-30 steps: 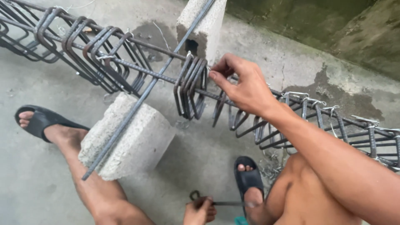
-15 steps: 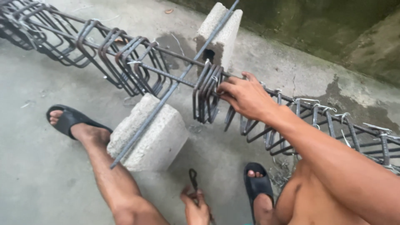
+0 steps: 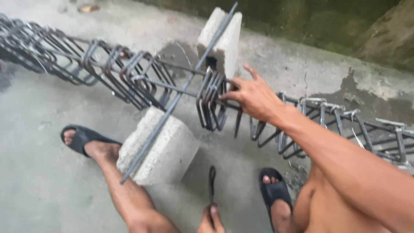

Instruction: Tying steel rebar stirrups to longitudinal bars using wire and a manual twisting tool

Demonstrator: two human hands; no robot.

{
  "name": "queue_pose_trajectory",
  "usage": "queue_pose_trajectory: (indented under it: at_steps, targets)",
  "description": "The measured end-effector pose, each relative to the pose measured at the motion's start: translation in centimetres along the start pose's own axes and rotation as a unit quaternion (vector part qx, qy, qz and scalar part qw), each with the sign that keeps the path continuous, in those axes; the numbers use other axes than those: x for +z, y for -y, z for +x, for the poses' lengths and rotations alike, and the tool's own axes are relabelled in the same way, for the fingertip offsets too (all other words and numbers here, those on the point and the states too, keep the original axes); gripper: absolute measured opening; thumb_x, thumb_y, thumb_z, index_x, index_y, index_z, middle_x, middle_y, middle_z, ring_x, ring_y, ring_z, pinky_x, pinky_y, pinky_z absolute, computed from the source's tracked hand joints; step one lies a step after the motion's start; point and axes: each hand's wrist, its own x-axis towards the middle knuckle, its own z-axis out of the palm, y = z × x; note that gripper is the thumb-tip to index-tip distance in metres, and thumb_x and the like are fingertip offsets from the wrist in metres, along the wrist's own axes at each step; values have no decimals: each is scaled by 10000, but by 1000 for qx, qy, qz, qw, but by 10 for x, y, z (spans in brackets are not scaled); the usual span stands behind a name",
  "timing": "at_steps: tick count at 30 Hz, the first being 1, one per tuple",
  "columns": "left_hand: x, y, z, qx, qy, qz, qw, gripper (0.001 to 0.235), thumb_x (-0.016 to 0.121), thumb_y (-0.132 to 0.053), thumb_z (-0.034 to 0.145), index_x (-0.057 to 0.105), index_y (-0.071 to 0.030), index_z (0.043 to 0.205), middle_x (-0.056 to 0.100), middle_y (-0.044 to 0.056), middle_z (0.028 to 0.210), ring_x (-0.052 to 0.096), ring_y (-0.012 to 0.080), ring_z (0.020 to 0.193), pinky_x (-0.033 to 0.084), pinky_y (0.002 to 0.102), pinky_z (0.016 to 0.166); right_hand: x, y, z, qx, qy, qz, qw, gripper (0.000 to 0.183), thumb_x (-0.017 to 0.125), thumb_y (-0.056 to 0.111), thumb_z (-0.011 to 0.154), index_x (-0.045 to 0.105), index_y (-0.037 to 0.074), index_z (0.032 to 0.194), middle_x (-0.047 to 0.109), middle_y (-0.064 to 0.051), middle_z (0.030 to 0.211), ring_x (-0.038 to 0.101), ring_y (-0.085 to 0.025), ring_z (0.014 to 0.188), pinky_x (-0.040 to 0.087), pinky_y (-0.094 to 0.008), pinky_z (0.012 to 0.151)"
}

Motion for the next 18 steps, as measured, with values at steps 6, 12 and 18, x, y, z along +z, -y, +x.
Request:
queue_pose_trajectory:
  at_steps: [6, 12, 18]
  targets:
    - [-14, -29, 15, 97, -27, 40, 994, 400, 553, -140, 961, 597, -61, 1351, 785, 163, 1039, 795, 286, 689, 611, 360, 567, -14, 5, 14, -8, -11, 59, 998, 328, 650, 29, 863, 755, 260, 1072, 638, -13, 935, 705, -169, 832, 307, -563, 1229]
    - [-39, -144, 71, 223, 5, 70, 972, 445, 505, -100, 993, 524, -12, 1429, 732, 224, 1222, 765, 394, 913, 587, 428, 693, -21, 10, 18, -22, 0, 88, 996, 438, 663, -9, 750, 798, 230, 1091, 616, -42, 897, 636, -216, 769, 319, -541, 1217]
    - [-24, -164, 94, 331, -29, 66, 941, 470, 530, -4, 989, 479, 54, 1453, 688, 251, 1317, 756, 385, 965, 588, 405, 760, -17, 8, 16, -17, 3, 105, 994, 546, 672, -88, 705, 793, 258, 1109, 665, -11, 961, 666, -174, 771, 280, -549, 1258]
